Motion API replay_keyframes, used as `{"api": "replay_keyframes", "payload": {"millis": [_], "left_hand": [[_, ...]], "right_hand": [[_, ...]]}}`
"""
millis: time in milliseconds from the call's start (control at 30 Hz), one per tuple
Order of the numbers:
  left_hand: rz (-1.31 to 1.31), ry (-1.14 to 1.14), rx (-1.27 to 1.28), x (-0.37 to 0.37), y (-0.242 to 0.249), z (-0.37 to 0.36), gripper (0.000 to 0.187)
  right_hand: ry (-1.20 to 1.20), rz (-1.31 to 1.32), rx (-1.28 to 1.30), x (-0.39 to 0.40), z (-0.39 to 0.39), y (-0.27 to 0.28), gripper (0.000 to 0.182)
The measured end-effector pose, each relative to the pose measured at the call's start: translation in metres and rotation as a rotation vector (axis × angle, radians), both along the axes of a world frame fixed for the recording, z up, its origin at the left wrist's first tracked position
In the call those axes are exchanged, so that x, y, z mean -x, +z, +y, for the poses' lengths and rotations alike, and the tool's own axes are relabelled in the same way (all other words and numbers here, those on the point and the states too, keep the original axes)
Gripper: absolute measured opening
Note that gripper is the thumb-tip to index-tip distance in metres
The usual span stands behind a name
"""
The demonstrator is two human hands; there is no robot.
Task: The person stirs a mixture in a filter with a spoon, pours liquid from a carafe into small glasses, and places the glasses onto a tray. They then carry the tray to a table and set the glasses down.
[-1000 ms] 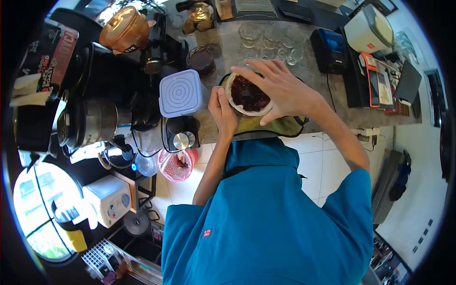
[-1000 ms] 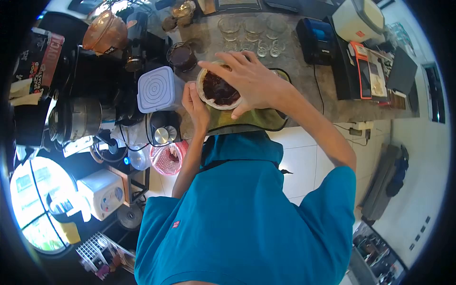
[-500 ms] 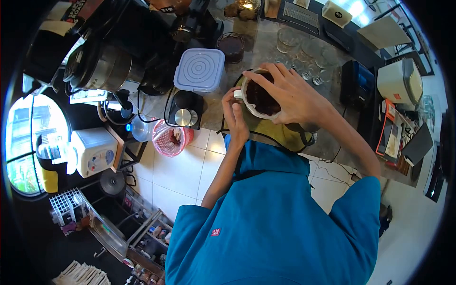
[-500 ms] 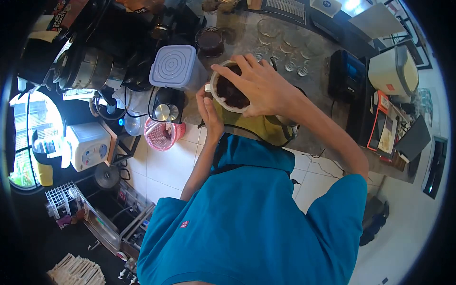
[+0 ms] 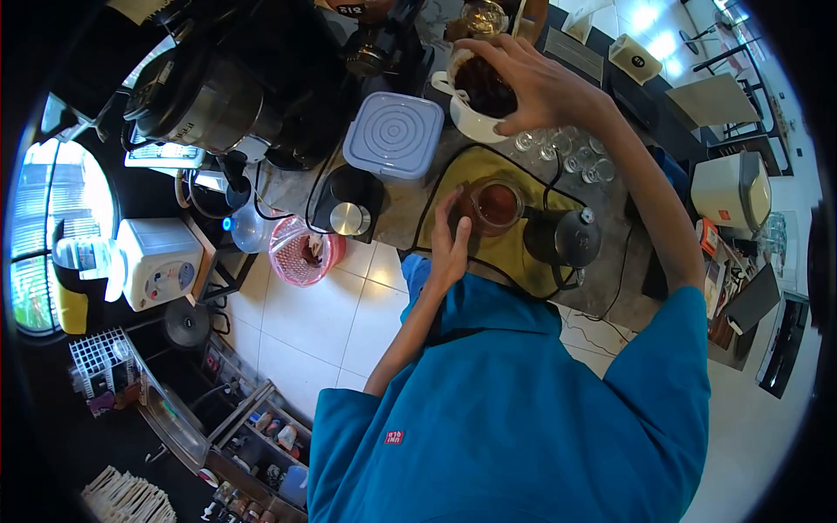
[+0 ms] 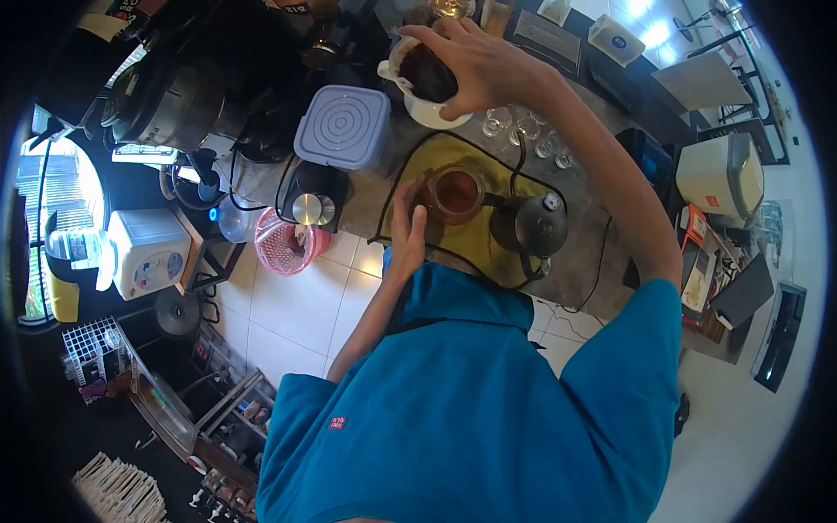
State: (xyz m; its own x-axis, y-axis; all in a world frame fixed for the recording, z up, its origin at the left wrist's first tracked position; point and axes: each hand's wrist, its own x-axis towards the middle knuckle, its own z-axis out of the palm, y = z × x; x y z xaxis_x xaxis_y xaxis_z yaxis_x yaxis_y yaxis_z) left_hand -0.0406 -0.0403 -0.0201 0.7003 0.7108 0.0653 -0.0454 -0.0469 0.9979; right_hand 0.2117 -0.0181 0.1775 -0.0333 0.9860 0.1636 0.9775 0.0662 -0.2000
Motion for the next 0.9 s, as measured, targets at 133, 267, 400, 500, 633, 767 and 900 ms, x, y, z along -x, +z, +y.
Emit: {"api": "replay_keyframes", "payload": {"millis": [133,267,400,500,633,767,900], "left_hand": [[-0.015,-0.056,-0.056,0.003,0.010,0.002,0.060],[0.014,-0.087,-0.106,0.005,0.012,0.003,0.063],[0.057,-0.130,-0.115,0.005,0.014,0.002,0.075],[0.124,-0.134,-0.182,-0.001,0.022,0.000,0.086],[0.163,-0.062,-0.413,-0.018,0.018,-0.002,0.093],[0.122,-0.029,-0.450,-0.039,0.005,-0.004,0.087],[0.061,-0.011,-0.466,-0.047,0.007,-0.001,0.077]], "right_hand": [[0.012,-0.014,0.034,-0.012,0.036,-0.014,0.108],[0.033,0.018,0.035,-0.017,0.056,-0.026,0.112],[0.042,0.017,0.107,-0.017,0.067,-0.026,0.115],[0.036,0.009,0.165,-0.020,0.070,-0.030,0.124],[-0.009,-0.166,0.050,-0.019,0.051,-0.019,0.124],[-0.317,-0.342,-1.331,0.029,0.051,-0.001,0.037],[-0.158,0.053,-0.307,-0.001,-0.066,0.013,0.102]]}}
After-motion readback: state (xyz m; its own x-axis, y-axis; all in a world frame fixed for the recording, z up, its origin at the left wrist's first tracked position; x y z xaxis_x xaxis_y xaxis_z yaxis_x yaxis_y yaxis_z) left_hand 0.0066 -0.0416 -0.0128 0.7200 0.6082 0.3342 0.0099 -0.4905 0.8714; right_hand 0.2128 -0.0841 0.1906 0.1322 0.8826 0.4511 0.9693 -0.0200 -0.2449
